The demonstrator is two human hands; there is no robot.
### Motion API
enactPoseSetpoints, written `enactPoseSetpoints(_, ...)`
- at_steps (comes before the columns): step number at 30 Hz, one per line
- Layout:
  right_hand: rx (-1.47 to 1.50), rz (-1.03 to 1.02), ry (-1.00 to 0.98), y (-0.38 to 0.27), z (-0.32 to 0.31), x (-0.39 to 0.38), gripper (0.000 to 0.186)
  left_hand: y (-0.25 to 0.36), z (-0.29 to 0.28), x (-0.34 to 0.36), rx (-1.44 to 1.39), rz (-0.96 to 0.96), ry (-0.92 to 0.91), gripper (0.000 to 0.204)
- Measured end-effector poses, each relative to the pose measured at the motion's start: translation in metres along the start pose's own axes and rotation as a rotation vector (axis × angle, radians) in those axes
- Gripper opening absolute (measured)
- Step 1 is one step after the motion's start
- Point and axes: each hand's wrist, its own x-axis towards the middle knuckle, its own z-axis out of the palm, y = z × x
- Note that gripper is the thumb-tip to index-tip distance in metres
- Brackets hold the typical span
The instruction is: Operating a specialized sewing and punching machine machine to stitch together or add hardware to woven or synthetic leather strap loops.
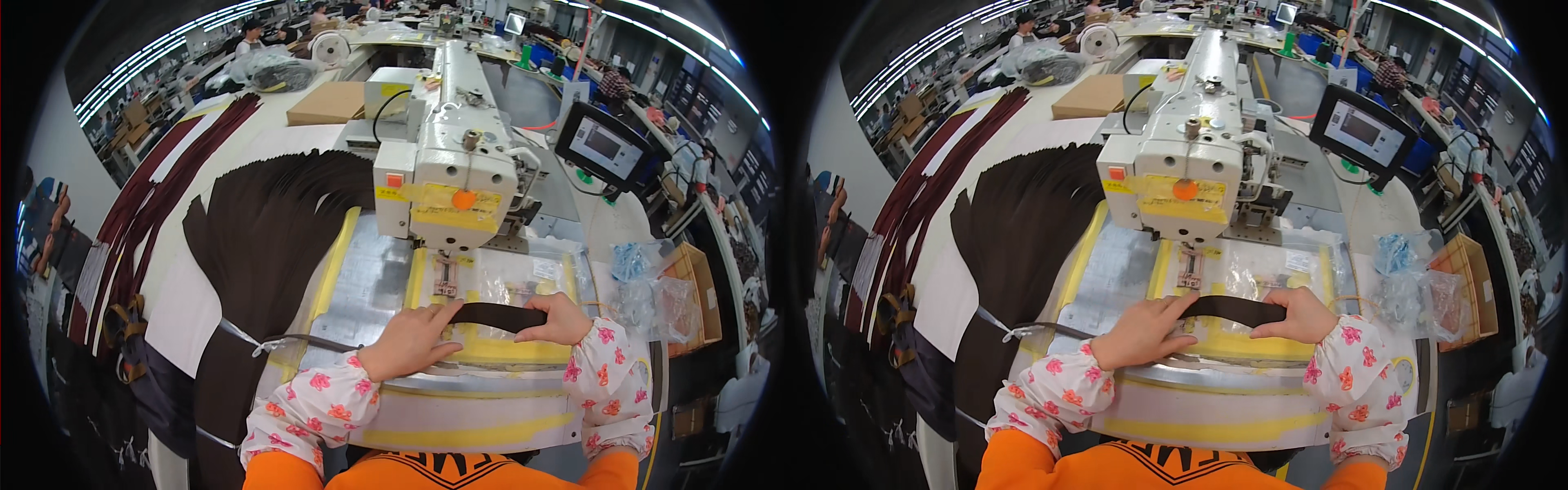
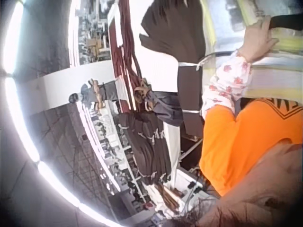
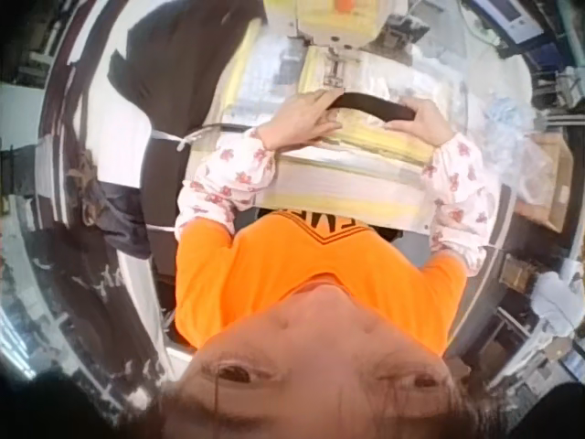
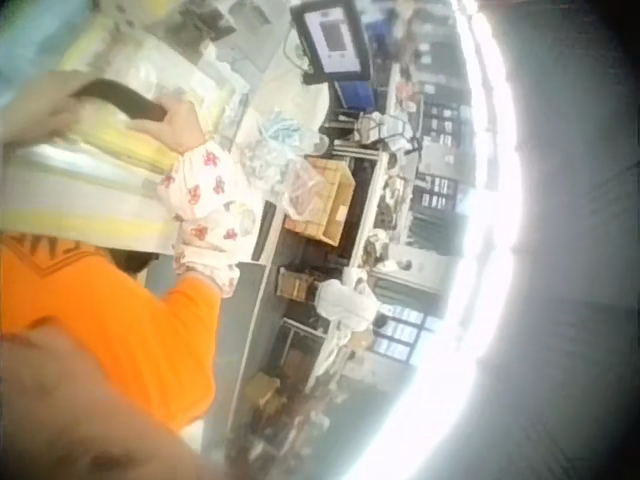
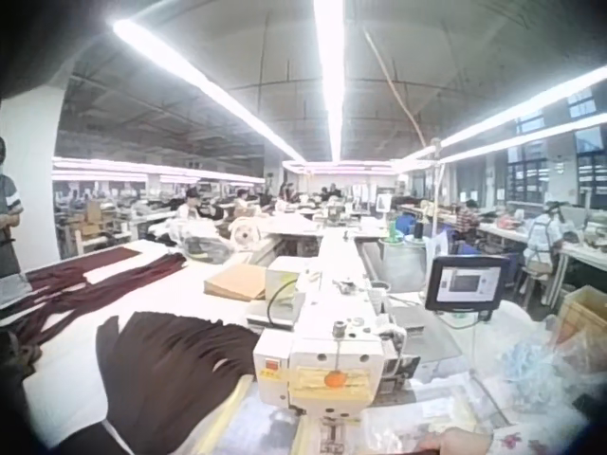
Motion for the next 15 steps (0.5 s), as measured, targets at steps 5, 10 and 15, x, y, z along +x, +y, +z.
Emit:
enactPoseSetpoints(5,-0.279,0.047,-0.089,-0.011,-0.024,-0.019,0.058,0.004,0.036,0.029,-0.265,-0.128,-0.039,0.024)
enactPoseSetpoints(10,-0.742,-0.141,0.225,0.001,0.008,-0.032,0.051,0.001,-0.004,0.05,-0.679,-0.251,-0.062,0.025)
enactPoseSetpoints(15,-0.947,-0.428,0.781,0.007,-0.01,0.005,0.025,0.019,-0.041,0.051,-0.638,-0.269,0.198,0.015)
